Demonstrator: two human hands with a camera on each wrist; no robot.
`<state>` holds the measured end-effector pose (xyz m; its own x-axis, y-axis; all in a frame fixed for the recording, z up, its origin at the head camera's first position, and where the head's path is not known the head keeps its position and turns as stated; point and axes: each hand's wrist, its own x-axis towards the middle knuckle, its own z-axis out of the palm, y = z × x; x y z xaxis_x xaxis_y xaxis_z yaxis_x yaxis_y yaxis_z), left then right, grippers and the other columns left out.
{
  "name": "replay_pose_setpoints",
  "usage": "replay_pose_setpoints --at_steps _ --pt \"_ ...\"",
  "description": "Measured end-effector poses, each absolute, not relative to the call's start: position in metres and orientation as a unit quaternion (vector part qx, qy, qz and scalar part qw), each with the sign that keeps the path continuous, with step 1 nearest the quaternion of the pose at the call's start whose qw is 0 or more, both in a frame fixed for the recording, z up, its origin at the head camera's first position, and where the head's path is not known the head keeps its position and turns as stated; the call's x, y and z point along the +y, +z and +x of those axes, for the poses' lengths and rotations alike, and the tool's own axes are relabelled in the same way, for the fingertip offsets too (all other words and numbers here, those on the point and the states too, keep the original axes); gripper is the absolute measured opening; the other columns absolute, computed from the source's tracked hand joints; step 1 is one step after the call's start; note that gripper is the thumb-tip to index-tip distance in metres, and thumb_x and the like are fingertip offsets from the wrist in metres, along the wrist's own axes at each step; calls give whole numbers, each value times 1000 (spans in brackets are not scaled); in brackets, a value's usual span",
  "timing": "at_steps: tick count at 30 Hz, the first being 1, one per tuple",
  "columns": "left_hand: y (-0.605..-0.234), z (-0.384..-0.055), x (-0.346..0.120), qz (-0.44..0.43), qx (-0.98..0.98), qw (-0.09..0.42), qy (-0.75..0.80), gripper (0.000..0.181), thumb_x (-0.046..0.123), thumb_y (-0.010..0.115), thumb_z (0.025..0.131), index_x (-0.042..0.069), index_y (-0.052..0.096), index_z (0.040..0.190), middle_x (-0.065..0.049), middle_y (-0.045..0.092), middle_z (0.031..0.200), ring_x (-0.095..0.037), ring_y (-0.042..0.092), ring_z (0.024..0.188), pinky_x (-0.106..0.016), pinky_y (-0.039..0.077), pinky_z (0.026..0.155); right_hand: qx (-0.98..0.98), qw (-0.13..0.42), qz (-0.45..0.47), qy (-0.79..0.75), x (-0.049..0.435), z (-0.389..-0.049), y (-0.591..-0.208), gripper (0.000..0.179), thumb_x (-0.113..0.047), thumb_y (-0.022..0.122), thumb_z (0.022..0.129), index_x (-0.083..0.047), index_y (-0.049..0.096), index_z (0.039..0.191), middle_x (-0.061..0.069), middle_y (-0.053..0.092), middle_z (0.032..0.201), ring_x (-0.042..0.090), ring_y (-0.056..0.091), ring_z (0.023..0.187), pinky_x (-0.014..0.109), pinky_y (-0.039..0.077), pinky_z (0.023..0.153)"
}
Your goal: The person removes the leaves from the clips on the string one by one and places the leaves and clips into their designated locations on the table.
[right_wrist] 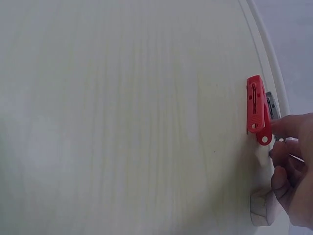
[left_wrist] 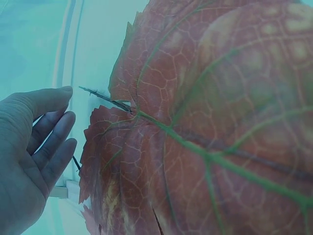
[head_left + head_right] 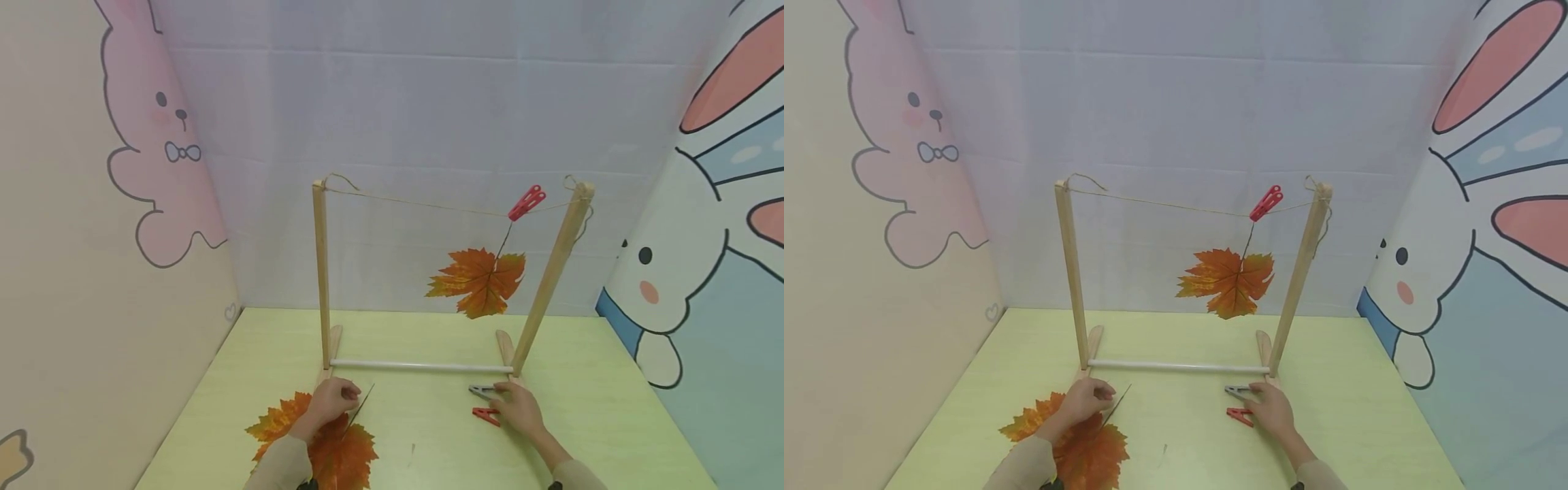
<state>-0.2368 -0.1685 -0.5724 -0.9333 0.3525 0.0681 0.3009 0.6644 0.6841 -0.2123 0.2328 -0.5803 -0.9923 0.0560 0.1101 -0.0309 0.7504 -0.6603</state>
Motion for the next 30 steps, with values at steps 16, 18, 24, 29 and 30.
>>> replay_pose_setpoints --at_steps 16,18,24,29,30 --pt "-573 -236 -170 187 911 31 365 6 7 69 77 5 70 83 4 63 72 -6 56 64 -21 46 56 -935 52 -1 351 233 -215 -578 33 -8 73 65 4 67 96 17 66 96 22 56 76 35 44 66" --pt "-573 -236 -170 188 912 30 363 6 7 69 77 5 70 82 5 63 72 -5 55 63 -21 46 56 -935 53 0 351 233 -214 -578 33 -8 74 65 4 67 96 17 66 97 26 58 80 38 45 69" --pt "-571 -235 -170 187 910 30 368 7 7 68 77 4 70 83 4 63 72 -6 55 63 -21 46 56 -935 54 -10 351 233 -215 -579 33 -9 73 66 2 68 96 16 66 97 21 55 74 35 44 66" --pt "-567 -233 -168 195 904 27 380 6 5 68 76 2 69 82 3 64 71 -6 55 62 -22 47 55 -934 49 -8 354 233 -215 -579 35 -10 74 66 3 66 97 15 66 96 24 57 78 36 44 68" --pt "-567 -233 -168 195 903 28 381 6 4 69 76 2 69 82 3 63 71 -6 55 62 -22 47 55 -934 48 -6 355 234 -215 -579 36 -10 74 66 3 66 98 14 66 95 27 58 82 37 45 70"
